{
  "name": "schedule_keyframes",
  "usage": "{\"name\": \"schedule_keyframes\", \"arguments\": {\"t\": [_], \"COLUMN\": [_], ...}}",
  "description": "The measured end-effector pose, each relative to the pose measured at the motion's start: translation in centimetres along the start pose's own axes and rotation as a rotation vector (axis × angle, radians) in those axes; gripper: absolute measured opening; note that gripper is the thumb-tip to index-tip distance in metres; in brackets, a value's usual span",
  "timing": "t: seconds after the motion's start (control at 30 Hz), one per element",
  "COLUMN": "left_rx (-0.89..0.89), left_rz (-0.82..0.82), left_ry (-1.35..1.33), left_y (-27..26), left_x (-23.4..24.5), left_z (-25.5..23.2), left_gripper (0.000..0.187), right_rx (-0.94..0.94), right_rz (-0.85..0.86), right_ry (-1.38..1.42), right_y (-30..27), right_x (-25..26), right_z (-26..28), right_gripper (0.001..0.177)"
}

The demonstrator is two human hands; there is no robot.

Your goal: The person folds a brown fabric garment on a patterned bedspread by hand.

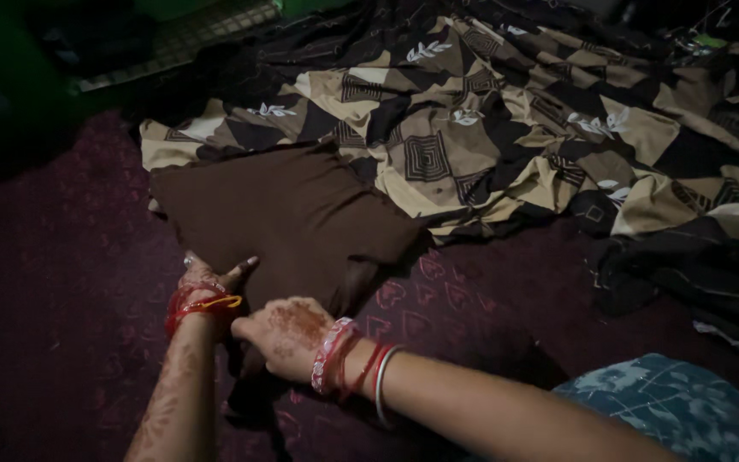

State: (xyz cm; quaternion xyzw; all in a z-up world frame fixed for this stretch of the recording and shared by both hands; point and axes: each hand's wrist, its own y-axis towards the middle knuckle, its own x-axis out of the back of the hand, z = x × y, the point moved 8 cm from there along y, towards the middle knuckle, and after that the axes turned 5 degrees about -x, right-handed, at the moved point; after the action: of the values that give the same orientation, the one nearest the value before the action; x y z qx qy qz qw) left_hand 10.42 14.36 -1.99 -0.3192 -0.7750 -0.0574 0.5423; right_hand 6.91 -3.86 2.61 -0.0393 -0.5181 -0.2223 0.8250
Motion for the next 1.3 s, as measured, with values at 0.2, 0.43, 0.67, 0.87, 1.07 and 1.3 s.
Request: {"name": "schedule_keyframes", "arguments": {"t": [0.2,0.43,0.67,0.87,1.07,1.3], "left_rx": [-0.288,-0.450,-0.431,-0.397,-0.383,-0.408], "left_rz": [-0.224,0.097,0.215,0.272,0.279,0.115], "left_ry": [0.184,0.624,0.695,0.726,0.709,0.688], "left_y": [-1.0,-6.6,-7.6,-1.1,2.2,-1.4], "left_x": [1.4,-2.6,-3.7,-6.4,-7.1,-6.2], "left_z": [-3.0,-9.8,-10.6,-8.2,-6.7,-8.5], "left_gripper": [0.119,0.138,0.144,0.134,0.135,0.103], "right_rx": [0.113,-0.058,-0.278,-0.379,-0.305,-0.264], "right_rz": [-0.165,-0.329,-0.334,-0.171,-0.113,-0.321], "right_ry": [-0.191,-0.276,-0.239,-0.189,-0.169,-0.131], "right_y": [-1.4,-3.2,-3.0,-3.6,-5.2,-8.2], "right_x": [3.1,5.6,4.5,5.1,4.8,5.2], "right_z": [-2.3,-10.2,-16.9,-14.7,-11.7,-12.5], "right_gripper": [0.053,0.049,0.028,0.029,0.027,0.035]}}
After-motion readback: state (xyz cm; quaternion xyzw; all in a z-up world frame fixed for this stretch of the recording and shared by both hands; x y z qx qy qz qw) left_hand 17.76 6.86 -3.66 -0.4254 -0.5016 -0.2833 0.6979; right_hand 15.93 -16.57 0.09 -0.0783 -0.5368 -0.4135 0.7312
